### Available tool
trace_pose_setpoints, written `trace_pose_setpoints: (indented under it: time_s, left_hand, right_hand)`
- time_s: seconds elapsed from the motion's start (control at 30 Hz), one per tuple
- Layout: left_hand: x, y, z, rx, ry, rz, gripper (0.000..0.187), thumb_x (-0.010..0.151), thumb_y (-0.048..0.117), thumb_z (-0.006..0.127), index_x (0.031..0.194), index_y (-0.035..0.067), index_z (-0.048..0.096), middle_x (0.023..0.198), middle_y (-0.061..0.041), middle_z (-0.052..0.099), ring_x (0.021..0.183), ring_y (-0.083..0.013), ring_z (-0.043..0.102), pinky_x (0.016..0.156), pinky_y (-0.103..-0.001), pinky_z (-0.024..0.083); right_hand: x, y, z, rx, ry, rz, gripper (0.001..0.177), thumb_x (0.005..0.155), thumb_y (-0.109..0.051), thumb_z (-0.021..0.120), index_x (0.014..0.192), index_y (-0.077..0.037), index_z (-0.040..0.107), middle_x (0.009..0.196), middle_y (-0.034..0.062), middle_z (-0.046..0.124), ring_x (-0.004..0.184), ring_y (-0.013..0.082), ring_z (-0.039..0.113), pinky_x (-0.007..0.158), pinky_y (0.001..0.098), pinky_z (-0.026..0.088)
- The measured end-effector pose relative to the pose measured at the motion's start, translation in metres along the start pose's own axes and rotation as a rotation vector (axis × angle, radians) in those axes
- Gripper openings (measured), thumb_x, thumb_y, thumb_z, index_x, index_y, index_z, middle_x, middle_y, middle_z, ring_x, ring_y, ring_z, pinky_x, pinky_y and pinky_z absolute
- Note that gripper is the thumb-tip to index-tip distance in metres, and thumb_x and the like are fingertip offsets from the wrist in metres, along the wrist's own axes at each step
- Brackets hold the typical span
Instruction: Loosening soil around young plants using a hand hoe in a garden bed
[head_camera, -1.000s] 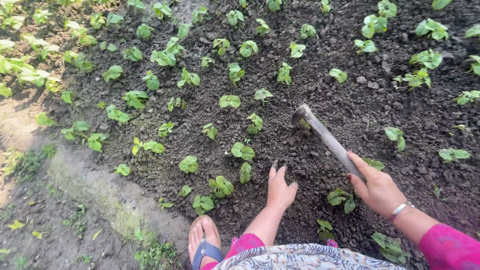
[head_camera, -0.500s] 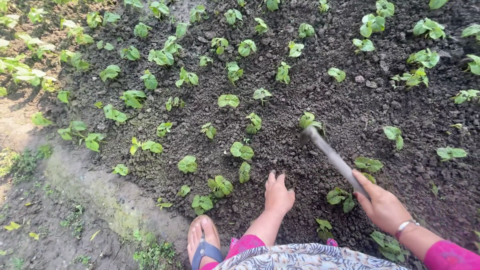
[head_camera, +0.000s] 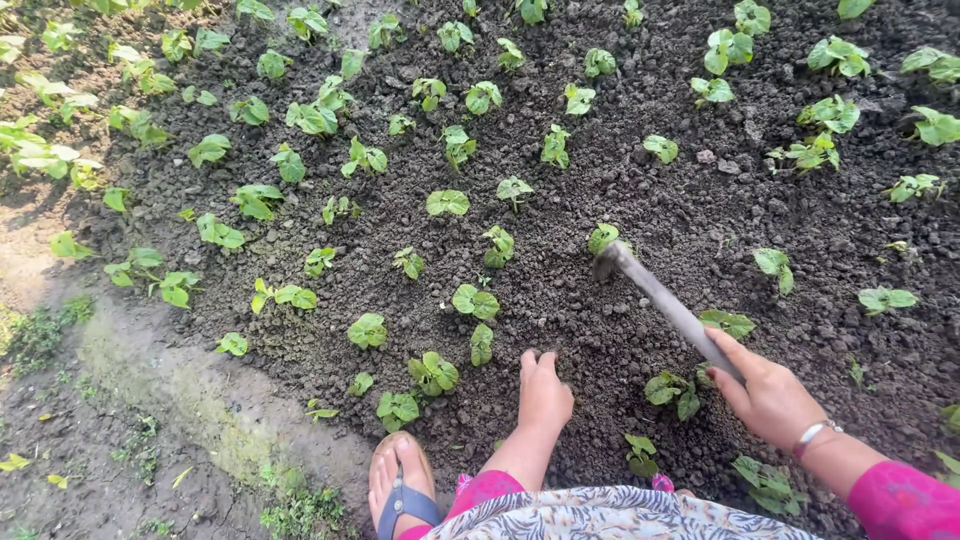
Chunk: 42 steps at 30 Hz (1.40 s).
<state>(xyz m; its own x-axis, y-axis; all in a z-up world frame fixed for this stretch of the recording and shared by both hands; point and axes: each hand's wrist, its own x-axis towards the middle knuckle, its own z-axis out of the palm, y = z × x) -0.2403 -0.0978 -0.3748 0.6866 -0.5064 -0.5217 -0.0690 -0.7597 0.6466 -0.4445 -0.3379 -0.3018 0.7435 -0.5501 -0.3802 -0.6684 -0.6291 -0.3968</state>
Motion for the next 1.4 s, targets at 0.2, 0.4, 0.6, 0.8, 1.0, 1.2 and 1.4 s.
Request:
trace_pose_setpoints:
  time_s: [0.2,0.4,0.6,0.8,1.0,1.2,1.4]
  left_hand:
    - [0.002,-0.013,0.007,0.025,0.034,-0.021,0.039,0.088,-0.006,0.046,0.115,0.009,0.068,0.122,-0.015,0.049,0.098,-0.0439,0.065,0.093,-0.054,0.051]
    - [0.007,-0.010,0.002,-0.026,0.033,-0.097,0.025,0.095,0.003,0.052,0.109,0.011,0.071,0.113,-0.014,0.063,0.107,-0.0335,0.064,0.097,-0.047,0.051]
    - [0.001,-0.010,0.002,0.197,-0.041,0.041,0.046,0.084,-0.004,0.058,0.129,0.008,0.060,0.128,-0.015,0.050,0.115,-0.0404,0.056,0.095,-0.055,0.051]
    - [0.007,-0.027,0.006,0.126,0.025,0.014,0.030,0.084,0.002,0.067,0.111,0.016,0.070,0.114,-0.013,0.064,0.106,-0.0368,0.064,0.097,-0.049,0.051]
    - [-0.004,0.027,-0.037,-0.167,0.070,-0.219,0.021,0.098,0.011,0.062,0.114,0.015,0.075,0.117,-0.010,0.076,0.103,-0.0279,0.073,0.092,-0.041,0.058]
    - [0.019,0.006,-0.021,-0.176,0.259,-0.041,0.031,0.092,0.002,0.054,0.117,0.011,0.069,0.114,-0.020,0.071,0.115,-0.0381,0.067,0.099,-0.048,0.057]
    - [-0.008,0.030,-0.039,0.084,0.008,-0.041,0.063,0.089,0.014,0.070,0.148,0.007,0.050,0.157,-0.018,0.038,0.144,-0.0390,0.042,0.112,-0.053,0.047]
  right_hand:
    - [0.005,-0.024,-0.011,-0.086,-0.208,0.154,0.068,0.096,-0.042,0.053,0.160,-0.044,0.029,0.097,0.0153,0.075,0.088,0.0318,0.075,0.087,0.0423,0.057]
    - [0.000,-0.007,0.001,0.079,0.055,-0.095,0.070,0.090,-0.034,0.063,0.156,-0.030,0.041,0.138,0.0073,0.068,0.106,0.0304,0.074,0.100,0.0401,0.053]
    - [0.008,-0.014,0.001,-0.106,-0.173,-0.020,0.068,0.094,-0.046,0.052,0.158,-0.042,0.031,0.143,0.0019,0.063,0.117,0.0323,0.070,0.108,0.0427,0.052]
    - [0.006,-0.030,0.020,-0.013,-0.132,-0.261,0.070,0.093,-0.037,0.059,0.157,-0.036,0.034,0.143,0.0035,0.064,0.114,0.0283,0.071,0.105,0.0418,0.053]
    - [0.019,-0.049,-0.002,-0.238,-0.259,-0.232,0.061,0.098,-0.045,0.046,0.157,-0.046,0.028,0.104,0.0013,0.068,0.091,0.0279,0.073,0.086,0.0455,0.060]
    - [0.025,-0.110,-0.038,-0.281,-0.341,-0.106,0.059,0.103,-0.036,0.047,0.159,-0.035,0.029,0.112,0.0063,0.076,0.105,0.0224,0.077,0.095,0.0365,0.065]
    - [0.041,-0.126,-0.071,-0.253,-0.317,-0.085,0.062,0.104,-0.034,0.045,0.162,-0.038,0.024,0.111,0.0080,0.076,0.100,0.0200,0.078,0.093,0.0356,0.066]
